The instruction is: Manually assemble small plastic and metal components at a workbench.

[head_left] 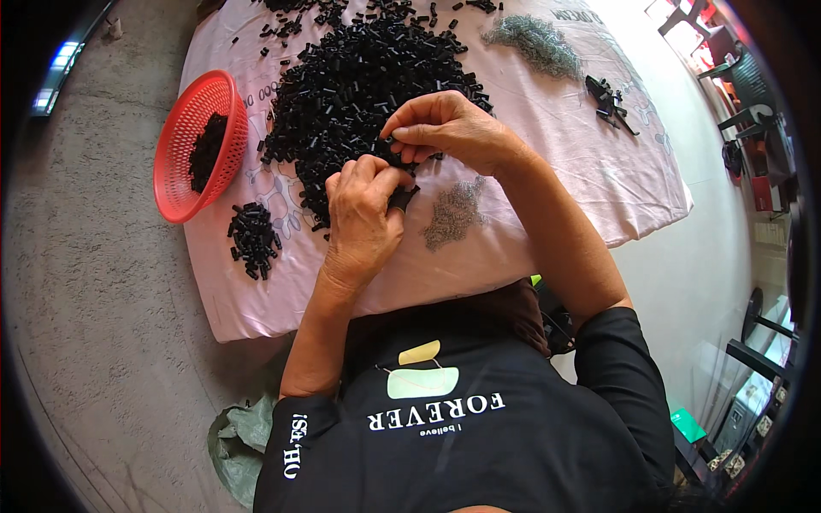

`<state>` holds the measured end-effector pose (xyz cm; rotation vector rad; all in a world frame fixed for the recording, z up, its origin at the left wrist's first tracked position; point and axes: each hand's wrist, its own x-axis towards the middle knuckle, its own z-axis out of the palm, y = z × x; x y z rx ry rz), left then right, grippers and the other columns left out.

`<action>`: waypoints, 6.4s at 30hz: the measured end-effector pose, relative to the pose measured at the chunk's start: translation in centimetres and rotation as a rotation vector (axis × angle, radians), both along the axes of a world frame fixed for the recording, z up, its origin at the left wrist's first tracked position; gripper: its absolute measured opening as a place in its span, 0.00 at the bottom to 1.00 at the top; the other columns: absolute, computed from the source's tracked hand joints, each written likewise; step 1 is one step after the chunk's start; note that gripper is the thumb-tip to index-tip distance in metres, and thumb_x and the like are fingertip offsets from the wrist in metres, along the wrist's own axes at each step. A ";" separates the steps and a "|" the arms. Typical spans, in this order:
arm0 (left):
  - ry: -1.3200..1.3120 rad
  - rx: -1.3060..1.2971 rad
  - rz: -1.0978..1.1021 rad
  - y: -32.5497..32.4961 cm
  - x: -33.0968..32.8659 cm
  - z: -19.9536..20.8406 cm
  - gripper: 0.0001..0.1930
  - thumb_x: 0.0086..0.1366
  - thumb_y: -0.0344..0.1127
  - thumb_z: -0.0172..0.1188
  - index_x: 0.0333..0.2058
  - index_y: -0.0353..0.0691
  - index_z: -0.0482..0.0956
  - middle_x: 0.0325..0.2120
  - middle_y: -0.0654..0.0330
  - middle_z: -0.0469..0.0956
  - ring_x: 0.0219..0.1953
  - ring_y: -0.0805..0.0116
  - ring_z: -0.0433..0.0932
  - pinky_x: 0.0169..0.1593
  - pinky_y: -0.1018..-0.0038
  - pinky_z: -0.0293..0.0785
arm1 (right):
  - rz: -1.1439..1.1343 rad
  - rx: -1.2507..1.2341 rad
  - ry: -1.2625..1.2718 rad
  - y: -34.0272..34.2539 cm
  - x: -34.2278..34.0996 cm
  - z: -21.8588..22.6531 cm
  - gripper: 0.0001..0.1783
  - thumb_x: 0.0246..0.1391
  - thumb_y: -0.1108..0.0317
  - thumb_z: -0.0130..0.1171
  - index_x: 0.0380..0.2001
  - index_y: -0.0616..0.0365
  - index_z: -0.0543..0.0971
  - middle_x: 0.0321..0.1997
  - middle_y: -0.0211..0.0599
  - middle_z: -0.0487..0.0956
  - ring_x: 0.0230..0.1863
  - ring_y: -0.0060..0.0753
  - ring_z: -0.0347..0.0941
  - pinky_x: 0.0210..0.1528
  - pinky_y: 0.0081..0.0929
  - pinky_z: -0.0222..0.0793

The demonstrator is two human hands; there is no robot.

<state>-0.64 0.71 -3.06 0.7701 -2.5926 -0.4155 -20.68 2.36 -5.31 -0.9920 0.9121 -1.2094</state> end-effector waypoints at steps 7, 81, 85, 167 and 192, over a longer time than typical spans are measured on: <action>-0.045 -0.082 -0.036 0.3 -0.9 -0.7 0.15 0.43 0.23 0.56 0.33 0.42 0.80 0.35 0.59 0.73 0.42 0.58 0.72 0.50 0.63 0.61 | -0.006 0.003 -0.009 0.0 -0.1 0.0 0.10 0.59 0.68 0.61 0.41 0.62 0.82 0.32 0.29 0.82 0.31 0.15 0.77 0.36 0.13 0.74; 0.557 0.482 0.169 0.4 1.8 0.9 0.17 0.50 0.13 0.56 0.38 0.35 0.79 0.31 0.63 0.80 0.33 0.77 0.77 0.41 0.80 0.75 | 0.145 -0.059 -0.086 0.5 2.0 0.2 0.09 0.63 0.69 0.57 0.42 0.61 0.81 0.31 0.26 0.80 0.32 0.14 0.76 0.38 0.14 0.73; 0.564 0.449 0.186 0.1 1.5 0.9 0.18 0.49 0.13 0.58 0.39 0.36 0.79 0.31 0.64 0.78 0.34 0.76 0.77 0.41 0.79 0.75 | 0.144 -0.055 -0.093 0.5 2.0 0.3 0.09 0.62 0.69 0.57 0.43 0.61 0.80 0.31 0.25 0.80 0.32 0.14 0.75 0.38 0.15 0.73; 0.494 0.157 0.036 0.5 2.1 1.6 0.18 0.48 0.17 0.62 0.40 0.35 0.81 0.35 0.58 0.77 0.30 0.71 0.78 0.36 0.77 0.76 | 0.228 -0.080 -0.247 0.8 2.2 0.6 0.12 0.55 0.75 0.63 0.43 0.64 0.78 0.32 0.37 0.82 0.26 0.21 0.78 0.31 0.19 0.77; 0.193 0.126 0.038 -1.1 2.4 -0.1 0.12 0.47 0.17 0.58 0.33 0.35 0.80 0.31 0.54 0.74 0.37 0.54 0.75 0.42 0.64 0.73 | -0.136 0.004 0.248 0.2 1.0 0.7 0.08 0.62 0.66 0.58 0.39 0.58 0.79 0.30 0.30 0.83 0.25 0.13 0.75 0.27 0.12 0.69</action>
